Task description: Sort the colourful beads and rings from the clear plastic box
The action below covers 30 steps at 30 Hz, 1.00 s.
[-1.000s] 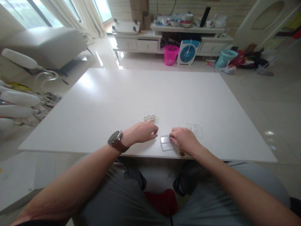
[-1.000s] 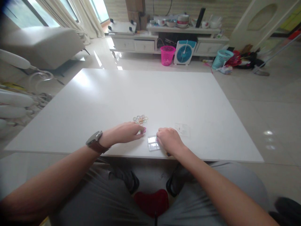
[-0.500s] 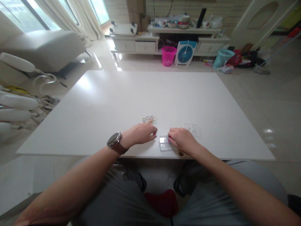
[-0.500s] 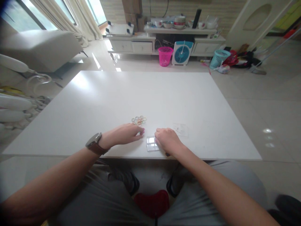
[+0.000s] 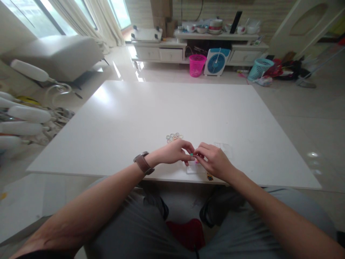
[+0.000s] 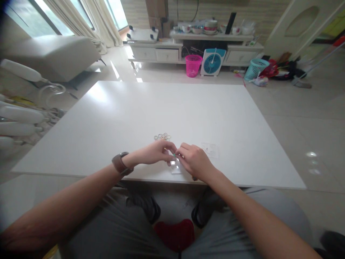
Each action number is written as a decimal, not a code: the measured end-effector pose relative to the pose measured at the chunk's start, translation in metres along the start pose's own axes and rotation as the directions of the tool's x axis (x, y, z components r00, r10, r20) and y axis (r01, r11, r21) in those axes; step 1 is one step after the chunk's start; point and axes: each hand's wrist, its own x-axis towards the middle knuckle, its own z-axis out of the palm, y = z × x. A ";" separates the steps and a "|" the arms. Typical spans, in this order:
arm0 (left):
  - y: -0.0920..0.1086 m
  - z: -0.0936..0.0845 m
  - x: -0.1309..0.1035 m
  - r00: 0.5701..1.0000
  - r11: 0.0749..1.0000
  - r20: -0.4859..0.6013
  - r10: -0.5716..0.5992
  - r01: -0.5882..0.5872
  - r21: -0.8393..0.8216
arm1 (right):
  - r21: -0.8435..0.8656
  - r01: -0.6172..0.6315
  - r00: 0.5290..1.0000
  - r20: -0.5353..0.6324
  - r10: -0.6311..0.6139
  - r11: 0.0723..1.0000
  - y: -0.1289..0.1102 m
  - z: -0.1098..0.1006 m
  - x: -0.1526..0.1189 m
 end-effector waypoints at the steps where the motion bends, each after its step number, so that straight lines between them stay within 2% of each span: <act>1: -0.001 0.001 0.002 1.000 0.999 -0.011 0.009 -0.010 -0.040 | 0.000 0.016 1.000 -0.025 -0.016 1.000 0.000 0.000 0.000; 3: -0.003 -0.001 0.004 1.000 0.997 -0.023 0.017 -0.019 -0.075 | 0.013 0.031 0.997 -0.071 -0.030 0.999 -0.001 0.000 -0.001; 5: -0.004 -0.009 0.003 0.999 0.999 -0.037 0.012 -0.014 -0.036 | 0.028 0.016 0.995 -0.104 -0.013 0.999 -0.001 -0.002 -0.002; 8: -0.007 -0.032 -0.003 0.993 0.979 -0.115 -0.001 0.025 0.201 | 0.013 -0.035 0.994 -0.104 0.037 0.999 -0.002 -0.006 -0.004; 10: -0.011 -0.051 -0.009 0.987 0.913 -0.163 -0.005 0.071 0.402 | -0.020 -0.054 0.996 -0.076 0.052 0.998 -0.002 -0.007 -0.004; 12: -0.016 -0.066 -0.014 0.977 0.803 -0.205 -0.053 0.164 0.573 | -0.063 -0.041 0.998 -0.041 0.039 0.997 -0.002 -0.007 -0.004; 14: -0.023 -0.075 -0.017 0.974 0.694 -0.198 -0.114 0.221 0.685 | -0.108 -0.012 1.000 -0.013 0.011 0.994 -0.002 -0.007 -0.004; 17: -0.034 -0.075 -0.016 0.959 0.591 -0.158 -0.234 0.269 0.761 | -0.152 0.023 1.000 0.016 -0.021 0.988 -0.002 -0.006 -0.003; 20: -0.042 -0.069 -0.012 0.955 0.543 -0.156 -0.254 0.274 0.794 | -0.174 0.030 0.999 0.032 -0.025 0.984 -0.002 -0.006 -0.003; 30: -0.055 -0.056 -0.005 0.980 0.590 -0.091 -0.174 0.178 0.787 | -0.177 0.012 0.998 0.055 -0.002 0.984 -0.001 -0.005 -0.004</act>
